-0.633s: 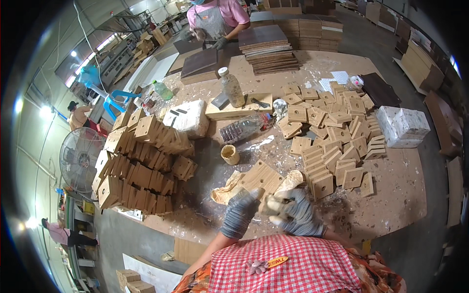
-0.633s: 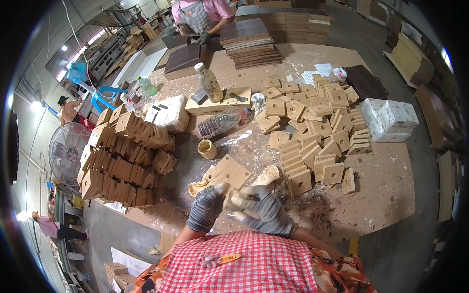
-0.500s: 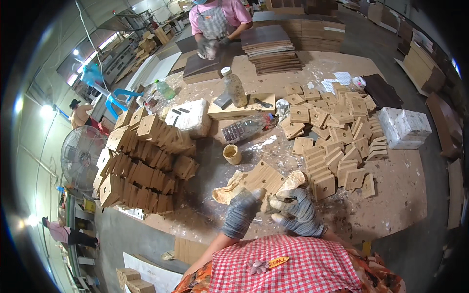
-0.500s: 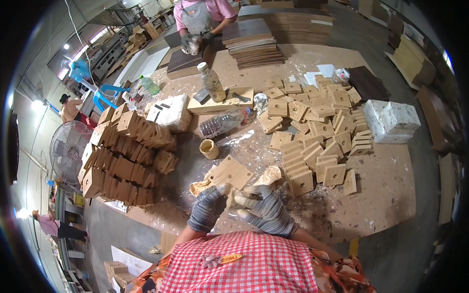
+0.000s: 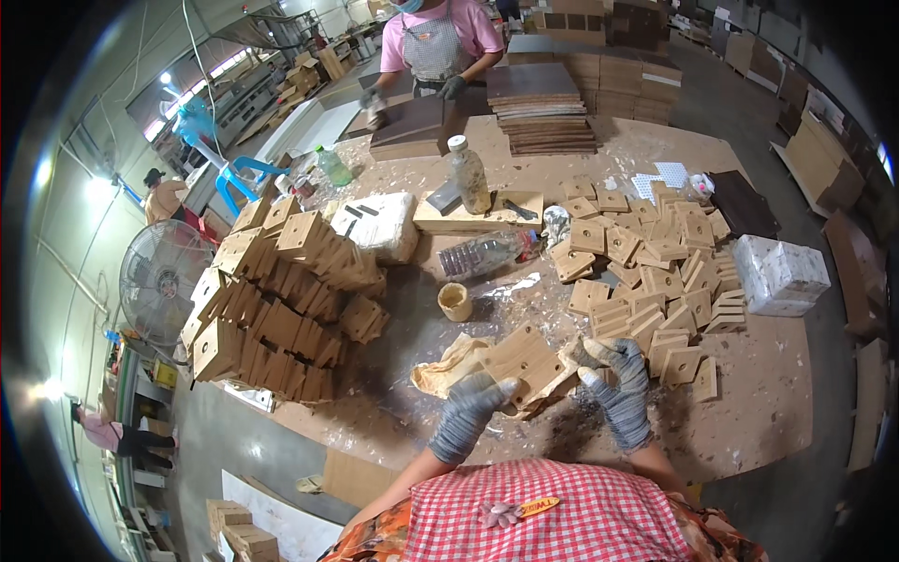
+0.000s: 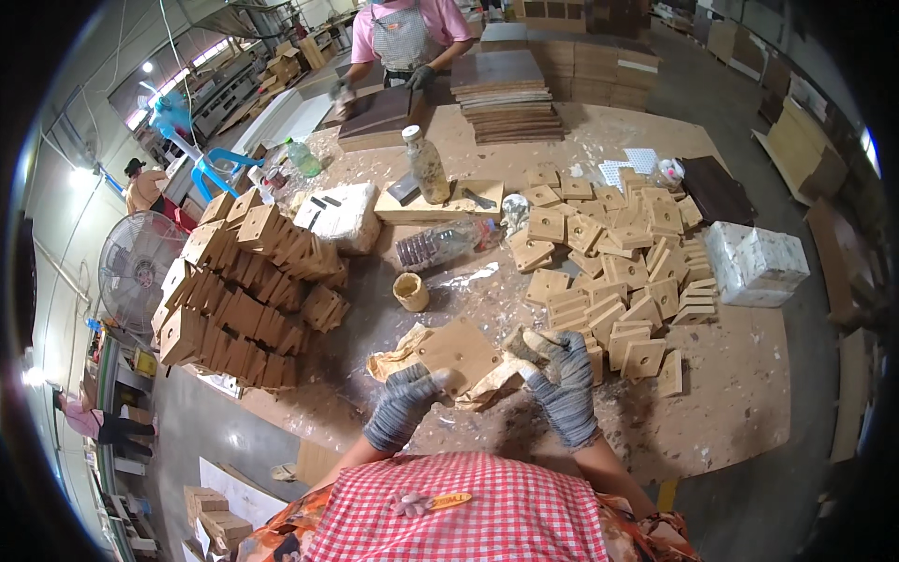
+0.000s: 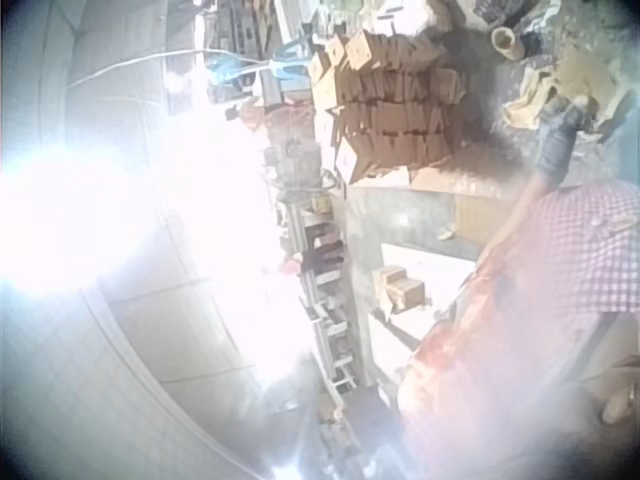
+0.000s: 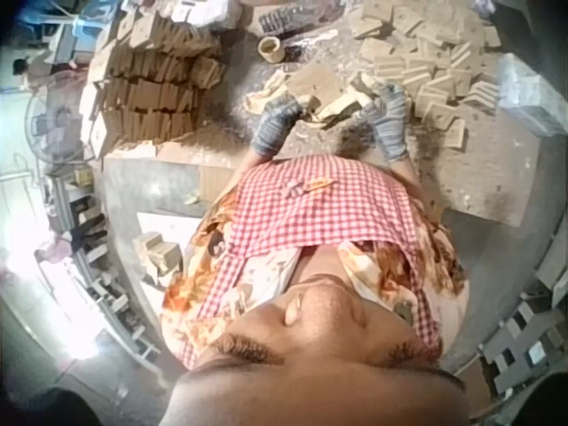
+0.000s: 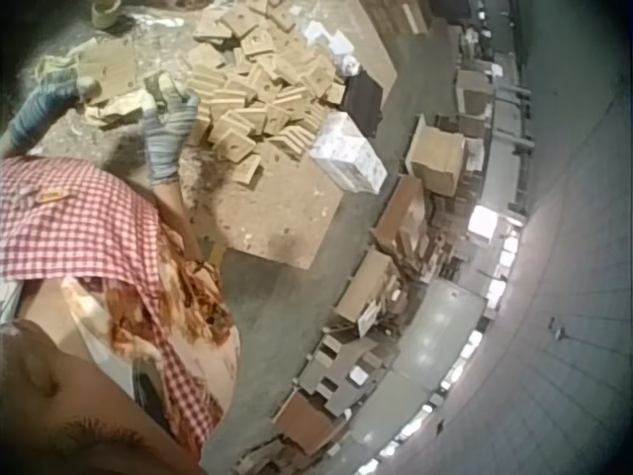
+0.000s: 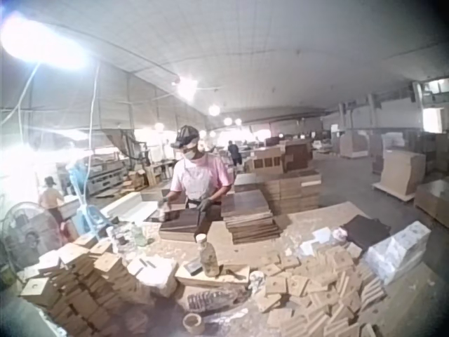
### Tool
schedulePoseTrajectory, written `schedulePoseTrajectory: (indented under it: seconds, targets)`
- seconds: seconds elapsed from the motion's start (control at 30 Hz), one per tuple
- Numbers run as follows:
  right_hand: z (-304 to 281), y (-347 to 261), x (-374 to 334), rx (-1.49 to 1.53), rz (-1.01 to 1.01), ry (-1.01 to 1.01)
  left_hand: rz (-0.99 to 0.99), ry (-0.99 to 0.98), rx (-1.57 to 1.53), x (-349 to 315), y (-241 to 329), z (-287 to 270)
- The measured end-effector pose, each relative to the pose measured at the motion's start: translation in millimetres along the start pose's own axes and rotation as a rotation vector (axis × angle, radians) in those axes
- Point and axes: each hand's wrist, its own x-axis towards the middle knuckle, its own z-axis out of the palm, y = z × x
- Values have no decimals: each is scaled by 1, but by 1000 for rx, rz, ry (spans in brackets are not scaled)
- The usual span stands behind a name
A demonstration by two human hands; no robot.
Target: The person, wearing gloves, uses a cloth to wipe down and clean small square wood blocks one by one, removing dust and debris from all sides and holes.
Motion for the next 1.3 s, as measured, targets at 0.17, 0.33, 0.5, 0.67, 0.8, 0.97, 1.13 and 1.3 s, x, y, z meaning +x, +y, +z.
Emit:
schedulePoseTrajectory:
  seconds: [0.17, 0.33, 0.5, 0.67, 0.8, 0.97, 1.13, 1.3]
  targets:
    - [5, -20, 7, -108, -107, 9, -51, -55, 323, -3, 5, 8]
    - [32, -35, 0, -148, -258, -147, 37, -101, 255, -3, -5, 8]
    - [28, -3, 1, 10, -49, -27, -41, -84, 258, -9, 4, 8]
    - [12, 46, 20, -275, 49, -21, -69, 6, 244, -6, -3, -12]
    - [28, 105, 37, -440, -25, -50, -120, 38, 152, 14, -33, -48]
    - [55, 114, 41, -876, 67, -362, -185, 91, -73, 16, -49, -63]
    - [48, 81, 3, -847, -24, -502, -294, 102, -332, 13, -63, -78]
    - [25, 99, -25, -975, -14, -591, -268, 119, -285, 13, -63, -70]
